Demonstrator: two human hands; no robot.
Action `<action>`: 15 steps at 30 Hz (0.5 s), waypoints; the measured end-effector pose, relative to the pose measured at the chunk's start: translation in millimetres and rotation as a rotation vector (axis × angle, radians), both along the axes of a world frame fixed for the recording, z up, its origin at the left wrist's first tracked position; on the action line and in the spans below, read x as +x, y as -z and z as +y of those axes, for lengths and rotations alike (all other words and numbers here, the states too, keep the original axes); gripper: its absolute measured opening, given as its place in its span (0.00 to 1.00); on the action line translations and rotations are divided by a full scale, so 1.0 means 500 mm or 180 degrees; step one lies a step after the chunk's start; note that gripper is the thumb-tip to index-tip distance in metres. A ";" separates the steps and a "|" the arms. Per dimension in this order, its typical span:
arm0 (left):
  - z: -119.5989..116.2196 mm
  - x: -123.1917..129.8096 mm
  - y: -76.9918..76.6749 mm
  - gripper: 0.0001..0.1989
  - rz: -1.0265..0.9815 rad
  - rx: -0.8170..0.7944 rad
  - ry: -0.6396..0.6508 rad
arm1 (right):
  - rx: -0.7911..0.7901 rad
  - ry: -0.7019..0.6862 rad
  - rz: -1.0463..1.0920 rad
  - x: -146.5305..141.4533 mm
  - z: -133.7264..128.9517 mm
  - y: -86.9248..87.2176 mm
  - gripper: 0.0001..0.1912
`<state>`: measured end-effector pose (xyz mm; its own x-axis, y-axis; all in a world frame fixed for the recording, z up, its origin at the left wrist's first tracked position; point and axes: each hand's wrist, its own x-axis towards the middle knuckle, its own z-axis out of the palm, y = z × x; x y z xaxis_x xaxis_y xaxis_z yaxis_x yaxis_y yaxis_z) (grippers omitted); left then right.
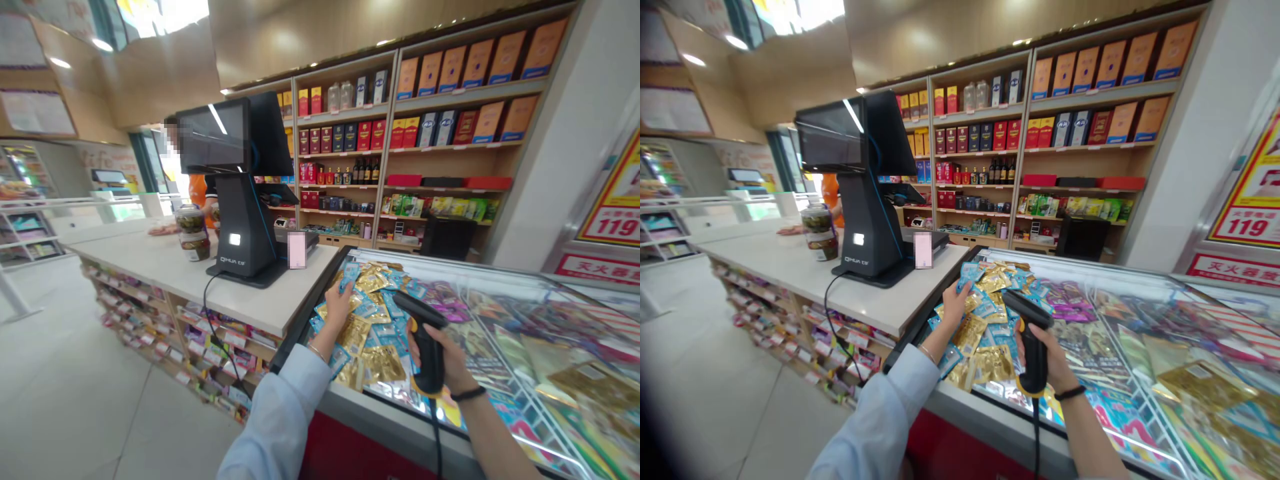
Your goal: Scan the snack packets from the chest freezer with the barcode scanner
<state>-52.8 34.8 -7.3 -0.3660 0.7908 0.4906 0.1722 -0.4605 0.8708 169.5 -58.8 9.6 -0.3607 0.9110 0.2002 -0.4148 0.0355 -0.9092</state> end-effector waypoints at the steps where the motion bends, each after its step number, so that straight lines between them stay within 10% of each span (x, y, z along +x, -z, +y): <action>1: 0.000 -0.001 -0.002 0.16 -0.0014 -0.0007 -0.0013 | -0.0006 -0.0007 0.0036 0.000 0.001 0.000 0.19; 11: -0.030 -0.002 -0.041 0.19 0.0007 -0.0010 -0.0861 | 0.0047 0.0066 0.0497 -0.002 0.035 0.015 0.21; 15: -0.058 0.029 -0.112 0.22 -0.0072 0.0049 -0.0232 | 0.0261 0.0512 0.0931 0.041 0.032 -0.004 0.19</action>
<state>-38.4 5.9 48.6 -0.4335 0.7541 0.4934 0.1862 -0.4607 0.8678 190.2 -42.8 11.8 -0.1303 0.9281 0.3489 -0.6406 0.1898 -0.7440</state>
